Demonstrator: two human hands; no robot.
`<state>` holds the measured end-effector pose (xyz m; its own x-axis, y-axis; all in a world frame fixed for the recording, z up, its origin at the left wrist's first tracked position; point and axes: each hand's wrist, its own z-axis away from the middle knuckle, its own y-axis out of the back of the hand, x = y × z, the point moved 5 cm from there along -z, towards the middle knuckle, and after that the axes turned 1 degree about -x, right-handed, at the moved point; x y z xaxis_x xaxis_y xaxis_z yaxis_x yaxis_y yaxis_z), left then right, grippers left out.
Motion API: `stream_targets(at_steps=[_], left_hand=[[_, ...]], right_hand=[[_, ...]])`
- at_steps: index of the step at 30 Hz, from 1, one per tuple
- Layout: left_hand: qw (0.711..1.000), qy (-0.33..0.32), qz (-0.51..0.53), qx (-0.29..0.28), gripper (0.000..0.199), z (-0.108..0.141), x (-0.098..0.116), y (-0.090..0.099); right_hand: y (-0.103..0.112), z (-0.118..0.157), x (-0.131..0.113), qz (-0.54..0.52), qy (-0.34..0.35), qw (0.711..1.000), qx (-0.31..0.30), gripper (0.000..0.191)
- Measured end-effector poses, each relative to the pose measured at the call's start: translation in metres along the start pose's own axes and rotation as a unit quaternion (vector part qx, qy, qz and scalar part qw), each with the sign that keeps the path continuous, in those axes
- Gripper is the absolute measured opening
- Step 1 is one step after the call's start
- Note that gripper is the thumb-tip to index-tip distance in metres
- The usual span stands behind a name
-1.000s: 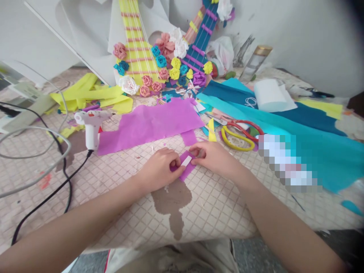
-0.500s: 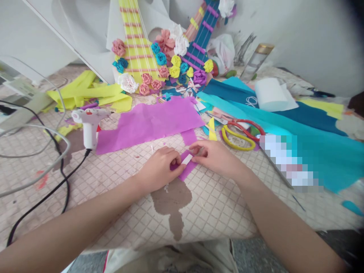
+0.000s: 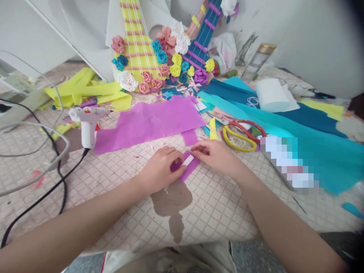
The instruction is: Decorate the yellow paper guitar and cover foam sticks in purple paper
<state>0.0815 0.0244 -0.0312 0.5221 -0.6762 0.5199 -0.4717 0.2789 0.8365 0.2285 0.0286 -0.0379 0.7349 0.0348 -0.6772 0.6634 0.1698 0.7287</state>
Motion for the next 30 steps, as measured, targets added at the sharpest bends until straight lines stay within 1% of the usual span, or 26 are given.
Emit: stream_targets(at_steps=[5, 10, 14, 18, 21, 25, 30], left_hand=[[0.999, -0.031, 0.008, 0.002, 0.017, 0.001, 0.001, -0.002], [0.999, -0.035, 0.018, 0.001, 0.017, 0.001, 0.001, -0.002], [0.999, -0.035, 0.021, 0.008, 0.016, 0.0, 0.0, -0.002], [0.999, -0.037, 0.022, 0.015, 0.015, 0.0, 0.0, -0.002], [0.999, -0.04, 0.024, 0.018, 0.015, 0.0, 0.0, -0.002], [0.999, -0.037, 0.024, 0.019, 0.015, 0.001, 0.001, -0.001], [0.999, -0.036, 0.013, 0.011, 0.015, 0.001, 0.0, -0.001]], right_hand=[[-0.001, 0.0, -0.006, 0.046, 0.005, 0.999, -0.005, 0.009], [-0.001, 0.0, -0.009, 0.06, 0.016, 0.998, 0.003, 0.013], [-0.004, 0.001, -0.007, 0.061, 0.009, 0.998, -0.002, 0.006], [-0.005, 0.001, -0.009, 0.078, 0.043, 0.996, 0.01, 0.012], [-0.006, 0.001, -0.009, 0.082, 0.056, 0.995, 0.006, 0.013], [-0.006, 0.001, -0.011, 0.067, 0.047, 0.997, -0.006, 0.012], [-0.002, 0.003, -0.012, 0.033, 0.019, 0.999, -0.005, 0.011]])
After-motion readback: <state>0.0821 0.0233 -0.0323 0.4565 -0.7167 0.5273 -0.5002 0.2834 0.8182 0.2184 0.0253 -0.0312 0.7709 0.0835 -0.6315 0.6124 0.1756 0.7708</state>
